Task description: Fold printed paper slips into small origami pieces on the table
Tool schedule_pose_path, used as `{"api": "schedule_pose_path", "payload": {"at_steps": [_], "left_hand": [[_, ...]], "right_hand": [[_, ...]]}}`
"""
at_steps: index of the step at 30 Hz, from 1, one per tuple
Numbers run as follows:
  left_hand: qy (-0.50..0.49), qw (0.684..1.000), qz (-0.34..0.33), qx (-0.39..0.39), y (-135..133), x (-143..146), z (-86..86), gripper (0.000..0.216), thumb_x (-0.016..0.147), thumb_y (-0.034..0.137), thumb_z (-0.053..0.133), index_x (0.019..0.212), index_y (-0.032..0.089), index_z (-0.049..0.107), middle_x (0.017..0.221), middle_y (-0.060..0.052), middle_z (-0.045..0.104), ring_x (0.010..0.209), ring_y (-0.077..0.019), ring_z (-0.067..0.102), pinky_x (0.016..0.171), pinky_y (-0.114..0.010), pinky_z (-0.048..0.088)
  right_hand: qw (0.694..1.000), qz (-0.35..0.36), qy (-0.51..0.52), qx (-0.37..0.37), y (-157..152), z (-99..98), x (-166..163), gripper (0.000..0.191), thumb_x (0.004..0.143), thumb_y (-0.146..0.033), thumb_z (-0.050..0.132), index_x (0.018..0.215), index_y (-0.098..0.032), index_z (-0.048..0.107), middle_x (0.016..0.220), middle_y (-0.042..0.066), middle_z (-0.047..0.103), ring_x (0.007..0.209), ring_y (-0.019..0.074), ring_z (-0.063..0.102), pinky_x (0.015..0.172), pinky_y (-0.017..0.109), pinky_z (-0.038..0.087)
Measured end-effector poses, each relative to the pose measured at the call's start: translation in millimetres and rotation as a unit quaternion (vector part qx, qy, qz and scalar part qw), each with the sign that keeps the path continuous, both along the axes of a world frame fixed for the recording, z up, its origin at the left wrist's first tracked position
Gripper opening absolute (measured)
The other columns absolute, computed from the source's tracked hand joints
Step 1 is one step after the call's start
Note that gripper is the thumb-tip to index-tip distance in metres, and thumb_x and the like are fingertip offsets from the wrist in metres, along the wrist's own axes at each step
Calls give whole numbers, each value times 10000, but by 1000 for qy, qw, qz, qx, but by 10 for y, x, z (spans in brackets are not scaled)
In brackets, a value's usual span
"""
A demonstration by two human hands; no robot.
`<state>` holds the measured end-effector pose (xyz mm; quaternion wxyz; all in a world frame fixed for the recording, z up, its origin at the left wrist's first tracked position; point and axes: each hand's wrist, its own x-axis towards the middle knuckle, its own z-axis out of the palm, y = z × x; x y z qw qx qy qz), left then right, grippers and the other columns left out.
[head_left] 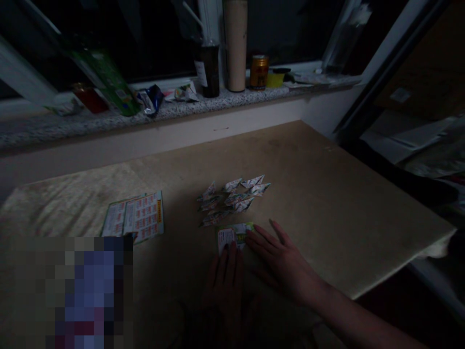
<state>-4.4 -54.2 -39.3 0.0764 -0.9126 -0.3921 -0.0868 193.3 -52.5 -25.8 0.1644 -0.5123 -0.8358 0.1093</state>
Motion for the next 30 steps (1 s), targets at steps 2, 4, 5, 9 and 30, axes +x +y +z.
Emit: {"api": "schedule_pose_path", "payload": {"at_steps": [2,4,5,9,30], "left_hand": [[-5,1000,1,17,7,-2,-19,634,838,510,401,1318,95,416,1373,-141,457,1263,-271,403,1037,-395,265],[-10,1000,3,26,9,-2,-25,637,830,514,412,1304,89,432,1372,-144,457,1270,-270,393,1039,-391,257],[-10,1000,2,29,9,-2,-22,638,829,515,415,1299,84,437,1369,-146,459,1268,-271,395,1036,-391,259],[0,1000,-7,30,2,-4,1,626,834,495,423,1302,81,433,1368,-143,462,1265,-265,401,1027,-383,273],[-26,999,-30,38,170,-12,-37,589,846,464,443,1280,66,458,1285,-164,541,1186,-285,482,1032,-446,256]], "right_hand": [[1000,-7,2,3,-2,-14,12,490,885,-288,487,1352,-176,393,1396,69,435,1346,239,268,1111,548,149],[1000,-23,3,3,-1,-29,17,502,881,-288,492,1355,-162,386,1396,68,435,1354,242,245,1110,547,162],[1000,-30,4,3,1,-34,16,503,880,-286,493,1355,-161,385,1394,65,438,1354,242,245,1111,549,158],[999,-43,7,13,13,-28,3,475,891,-293,474,1347,-181,399,1377,51,462,1339,239,284,1116,561,112],[999,-49,-14,-1,29,-36,9,499,893,-320,460,1353,-142,383,1414,58,409,1344,245,270,1120,551,123]]}}
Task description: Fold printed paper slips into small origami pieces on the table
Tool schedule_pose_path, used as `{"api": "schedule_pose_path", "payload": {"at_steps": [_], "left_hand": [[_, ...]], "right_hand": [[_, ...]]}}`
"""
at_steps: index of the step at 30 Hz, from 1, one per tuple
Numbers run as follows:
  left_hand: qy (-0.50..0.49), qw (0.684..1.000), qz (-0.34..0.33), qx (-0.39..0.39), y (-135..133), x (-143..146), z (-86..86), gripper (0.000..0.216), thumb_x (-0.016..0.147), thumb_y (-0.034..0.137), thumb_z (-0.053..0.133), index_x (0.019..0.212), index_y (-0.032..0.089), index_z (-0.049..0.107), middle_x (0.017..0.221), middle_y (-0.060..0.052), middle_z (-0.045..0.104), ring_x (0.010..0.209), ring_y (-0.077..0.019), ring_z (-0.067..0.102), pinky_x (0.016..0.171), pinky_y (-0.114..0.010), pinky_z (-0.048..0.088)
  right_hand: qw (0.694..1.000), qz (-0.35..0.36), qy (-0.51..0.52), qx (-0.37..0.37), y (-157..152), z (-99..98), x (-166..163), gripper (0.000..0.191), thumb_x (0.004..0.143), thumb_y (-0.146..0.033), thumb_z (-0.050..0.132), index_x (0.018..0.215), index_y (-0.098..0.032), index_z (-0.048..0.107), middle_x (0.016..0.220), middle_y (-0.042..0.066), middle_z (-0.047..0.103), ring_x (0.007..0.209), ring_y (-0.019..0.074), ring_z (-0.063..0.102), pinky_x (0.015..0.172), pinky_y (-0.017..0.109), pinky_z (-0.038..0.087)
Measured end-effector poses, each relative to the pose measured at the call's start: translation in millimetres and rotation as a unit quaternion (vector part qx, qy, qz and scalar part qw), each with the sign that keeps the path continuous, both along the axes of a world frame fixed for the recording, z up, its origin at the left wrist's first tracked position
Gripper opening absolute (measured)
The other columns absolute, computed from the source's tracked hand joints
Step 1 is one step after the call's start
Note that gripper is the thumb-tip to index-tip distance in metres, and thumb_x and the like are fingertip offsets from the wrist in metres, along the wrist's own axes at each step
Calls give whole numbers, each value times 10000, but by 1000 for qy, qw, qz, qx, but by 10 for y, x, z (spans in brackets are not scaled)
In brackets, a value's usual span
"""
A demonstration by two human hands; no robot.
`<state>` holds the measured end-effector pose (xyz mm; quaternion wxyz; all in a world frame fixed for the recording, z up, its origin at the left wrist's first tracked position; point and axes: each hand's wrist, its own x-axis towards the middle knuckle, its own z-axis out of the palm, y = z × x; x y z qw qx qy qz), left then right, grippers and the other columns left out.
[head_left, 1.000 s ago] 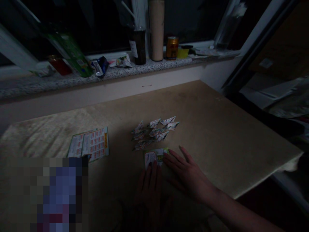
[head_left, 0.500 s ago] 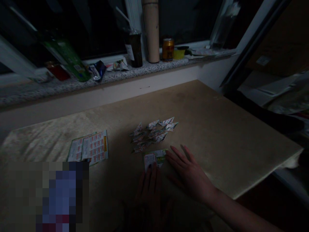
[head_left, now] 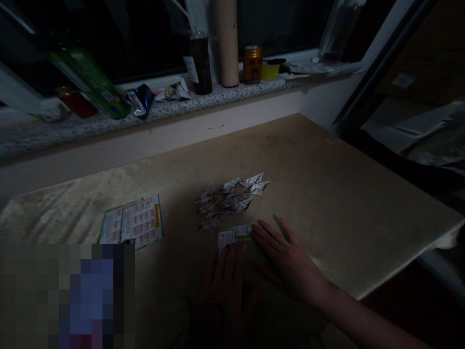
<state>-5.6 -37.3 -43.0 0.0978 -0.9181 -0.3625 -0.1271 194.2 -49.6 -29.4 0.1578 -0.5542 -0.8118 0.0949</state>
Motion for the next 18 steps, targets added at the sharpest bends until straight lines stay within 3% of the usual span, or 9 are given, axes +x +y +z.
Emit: {"api": "schedule_pose_path", "payload": {"at_steps": [6,13,18], "left_hand": [[46,998,3,-44,56,17,-7,691,842,533,414,1342,58,377,1407,-177,395,1292,-288,364,1029,-406,304],[20,996,5,-91,49,10,-59,780,823,562,431,1369,20,303,1417,-213,360,1311,-292,330,1031,-400,322],[-12,997,5,-81,38,23,-148,762,848,533,377,1392,17,240,1421,-220,348,1321,-293,311,1032,-407,322]], "right_hand": [[1000,-4,-4,18,-5,-17,-7,458,900,-316,452,1324,-144,430,1378,70,460,1324,256,310,1120,553,78],[999,0,-16,34,-14,-44,12,447,912,-318,431,1325,-147,429,1371,59,470,1309,256,336,1118,550,107],[999,-10,-22,28,5,-20,8,449,913,-358,427,1313,-154,447,1359,60,484,1295,282,352,1101,580,139]]}}
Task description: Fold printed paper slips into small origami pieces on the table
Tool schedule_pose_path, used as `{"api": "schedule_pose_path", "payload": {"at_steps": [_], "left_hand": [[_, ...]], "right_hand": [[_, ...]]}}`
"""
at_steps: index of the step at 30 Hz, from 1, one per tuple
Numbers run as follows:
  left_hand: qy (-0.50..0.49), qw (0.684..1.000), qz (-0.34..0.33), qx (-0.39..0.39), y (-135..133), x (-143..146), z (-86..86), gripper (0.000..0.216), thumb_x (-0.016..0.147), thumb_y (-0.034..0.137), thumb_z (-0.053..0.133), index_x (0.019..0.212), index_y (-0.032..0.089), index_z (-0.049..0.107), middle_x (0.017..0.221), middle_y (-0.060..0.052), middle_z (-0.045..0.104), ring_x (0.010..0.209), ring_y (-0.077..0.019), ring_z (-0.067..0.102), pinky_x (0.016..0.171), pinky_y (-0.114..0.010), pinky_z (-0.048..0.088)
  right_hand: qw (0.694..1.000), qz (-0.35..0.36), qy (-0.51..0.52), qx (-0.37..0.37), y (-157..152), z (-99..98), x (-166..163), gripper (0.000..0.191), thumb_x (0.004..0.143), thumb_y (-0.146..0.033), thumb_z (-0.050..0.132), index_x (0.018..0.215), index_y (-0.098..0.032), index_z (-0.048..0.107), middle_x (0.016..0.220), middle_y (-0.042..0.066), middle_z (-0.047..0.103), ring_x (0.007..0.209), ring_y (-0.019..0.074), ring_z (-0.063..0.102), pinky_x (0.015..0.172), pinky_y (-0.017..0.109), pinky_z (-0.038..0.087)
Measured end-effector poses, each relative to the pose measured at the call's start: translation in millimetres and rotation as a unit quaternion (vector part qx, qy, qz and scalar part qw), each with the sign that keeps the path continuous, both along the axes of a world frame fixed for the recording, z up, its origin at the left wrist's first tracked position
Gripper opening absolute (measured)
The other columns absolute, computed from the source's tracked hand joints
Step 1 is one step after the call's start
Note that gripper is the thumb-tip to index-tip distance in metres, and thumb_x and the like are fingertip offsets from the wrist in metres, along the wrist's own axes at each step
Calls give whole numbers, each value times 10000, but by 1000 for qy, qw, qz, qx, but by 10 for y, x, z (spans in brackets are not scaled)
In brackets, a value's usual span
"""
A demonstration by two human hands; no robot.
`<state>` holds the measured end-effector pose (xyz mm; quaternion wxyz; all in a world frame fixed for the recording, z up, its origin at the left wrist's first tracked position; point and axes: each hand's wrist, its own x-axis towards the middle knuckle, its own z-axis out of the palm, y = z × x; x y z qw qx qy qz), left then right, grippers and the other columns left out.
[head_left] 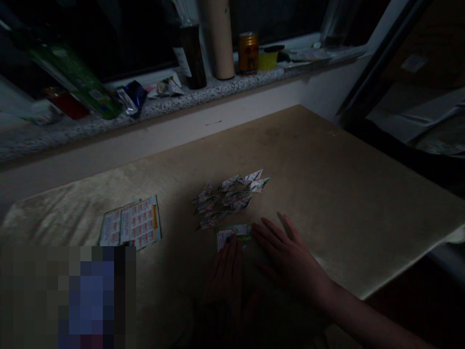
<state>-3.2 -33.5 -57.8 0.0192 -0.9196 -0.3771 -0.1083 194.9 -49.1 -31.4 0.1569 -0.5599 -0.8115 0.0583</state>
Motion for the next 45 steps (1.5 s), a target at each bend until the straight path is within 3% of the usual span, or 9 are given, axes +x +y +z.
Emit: {"api": "schedule_pose_path", "payload": {"at_steps": [4,14,24,36,45], "left_hand": [[-31,999,13,15,-3,12,-61,715,877,498,322,1413,46,185,1407,-210,379,1304,-287,344,1018,-413,332],[5,1000,-17,15,20,-32,35,829,833,569,415,1412,26,177,1402,-236,372,1284,-310,373,1002,-406,355],[-44,999,13,24,2,-4,-150,737,858,556,344,1368,26,290,1406,-219,374,1317,-289,317,1022,-408,328],[36,999,-7,5,20,-19,134,752,820,527,482,1380,58,307,1426,-220,339,1287,-317,360,992,-410,366],[42,999,-13,21,47,-30,89,730,810,534,489,1356,68,359,1417,-208,363,1291,-299,361,991,-399,367]], "right_hand": [[1000,-6,-3,0,3,-3,-1,457,910,-358,430,1324,-166,435,1359,58,483,1297,290,346,1096,590,145],[1000,-4,1,7,0,-6,6,418,895,-344,475,1290,-208,479,1355,52,488,1296,290,346,1090,588,165],[1000,-7,10,6,-7,-26,7,418,909,-342,447,1302,-202,461,1362,31,482,1296,274,347,1096,582,153],[997,-19,73,12,6,-48,26,397,884,-257,485,1278,-214,485,1296,43,550,1279,248,390,1091,573,192],[998,-25,40,32,-5,-46,-13,363,895,-241,471,1250,-186,516,1307,52,540,1272,261,397,1088,567,211]]}}
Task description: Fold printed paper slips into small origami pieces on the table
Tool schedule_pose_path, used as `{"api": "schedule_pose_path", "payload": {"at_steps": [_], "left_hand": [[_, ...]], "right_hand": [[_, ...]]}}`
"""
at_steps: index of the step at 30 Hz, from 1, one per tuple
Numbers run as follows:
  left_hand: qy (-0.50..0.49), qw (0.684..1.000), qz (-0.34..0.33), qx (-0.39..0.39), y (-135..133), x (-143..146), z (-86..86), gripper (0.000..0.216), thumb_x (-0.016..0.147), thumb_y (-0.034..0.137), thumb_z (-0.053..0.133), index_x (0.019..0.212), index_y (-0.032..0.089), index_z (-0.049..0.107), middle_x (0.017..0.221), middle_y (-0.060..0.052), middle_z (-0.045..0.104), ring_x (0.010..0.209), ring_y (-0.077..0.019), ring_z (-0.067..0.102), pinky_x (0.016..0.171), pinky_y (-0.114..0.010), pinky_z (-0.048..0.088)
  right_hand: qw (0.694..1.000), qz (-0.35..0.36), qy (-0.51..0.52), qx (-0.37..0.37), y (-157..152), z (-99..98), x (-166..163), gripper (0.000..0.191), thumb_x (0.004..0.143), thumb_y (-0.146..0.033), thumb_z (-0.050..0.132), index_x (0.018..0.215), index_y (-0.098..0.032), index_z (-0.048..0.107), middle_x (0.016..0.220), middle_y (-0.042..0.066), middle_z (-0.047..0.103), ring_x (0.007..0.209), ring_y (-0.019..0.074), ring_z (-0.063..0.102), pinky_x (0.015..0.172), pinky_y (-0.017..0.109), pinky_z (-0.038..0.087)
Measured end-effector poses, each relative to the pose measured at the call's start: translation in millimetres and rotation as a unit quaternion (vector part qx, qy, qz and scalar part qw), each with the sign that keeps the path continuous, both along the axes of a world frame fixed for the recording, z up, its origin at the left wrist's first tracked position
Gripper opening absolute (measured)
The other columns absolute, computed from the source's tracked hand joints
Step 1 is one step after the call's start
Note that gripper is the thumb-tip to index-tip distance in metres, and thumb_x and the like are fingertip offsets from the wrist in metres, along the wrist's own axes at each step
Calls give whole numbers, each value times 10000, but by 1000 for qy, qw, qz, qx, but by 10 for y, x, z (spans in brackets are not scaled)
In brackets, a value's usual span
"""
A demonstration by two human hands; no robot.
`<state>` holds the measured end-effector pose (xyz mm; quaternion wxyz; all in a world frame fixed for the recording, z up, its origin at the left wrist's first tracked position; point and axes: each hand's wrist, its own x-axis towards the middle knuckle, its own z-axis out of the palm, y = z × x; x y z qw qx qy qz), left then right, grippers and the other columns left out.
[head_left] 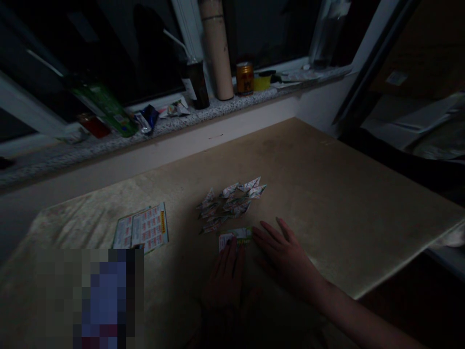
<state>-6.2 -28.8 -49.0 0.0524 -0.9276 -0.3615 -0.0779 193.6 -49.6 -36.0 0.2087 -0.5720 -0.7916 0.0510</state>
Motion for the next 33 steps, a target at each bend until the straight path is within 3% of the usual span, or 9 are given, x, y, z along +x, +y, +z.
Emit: {"api": "schedule_pose_path", "payload": {"at_steps": [4,10,13,17,24,29,33], "left_hand": [[18,999,-7,28,36,16,57,648,825,508,484,1327,103,420,1391,-179,418,1231,-286,450,962,-389,405],[-5,998,2,62,153,76,108,359,912,274,380,1167,111,574,1196,-128,620,1048,-219,612,866,-328,496],[-18,996,-23,81,213,86,121,332,915,175,348,1108,109,611,1095,-122,676,948,-206,662,801,-306,531],[-7,993,-75,94,249,82,177,365,871,61,331,1098,101,615,1084,-125,680,963,-194,657,815,-293,529],[-89,987,-104,87,246,65,215,344,900,102,325,1079,90,619,976,-103,718,885,-153,676,810,-243,520],[-178,975,-126,40,244,47,205,288,909,125,370,1063,126,613,947,-63,727,853,-128,679,794,-225,527],[-258,959,-114,-24,246,0,200,255,913,177,413,1097,188,588,953,-25,725,826,-134,686,760,-246,545]], "right_hand": [[1000,11,-6,13,-4,14,3,367,889,-241,486,1247,-171,520,1292,65,552,1265,263,404,1090,559,221],[998,26,11,48,-20,-10,17,331,876,-187,487,1200,-177,555,1272,72,567,1254,244,425,1090,545,236],[998,33,37,48,-18,-30,33,339,869,-161,473,1200,-174,544,1274,79,564,1245,235,436,1084,535,258],[996,24,82,38,-12,-36,75,340,865,-146,455,1194,-187,528,1255,82,575,1240,218,444,1067,518,294],[982,-6,185,21,8,-24,146,398,869,-206,486,1265,-226,451,1254,82,572,1192,205,496,1048,465,340],[968,31,248,-12,61,93,113,378,852,-251,552,1225,-216,501,1237,87,578,1175,210,505,1010,411,390],[948,74,310,-19,120,172,20,202,865,-278,558,1044,-209,620,984,73,682,949,199,616,836,345,487]]}}
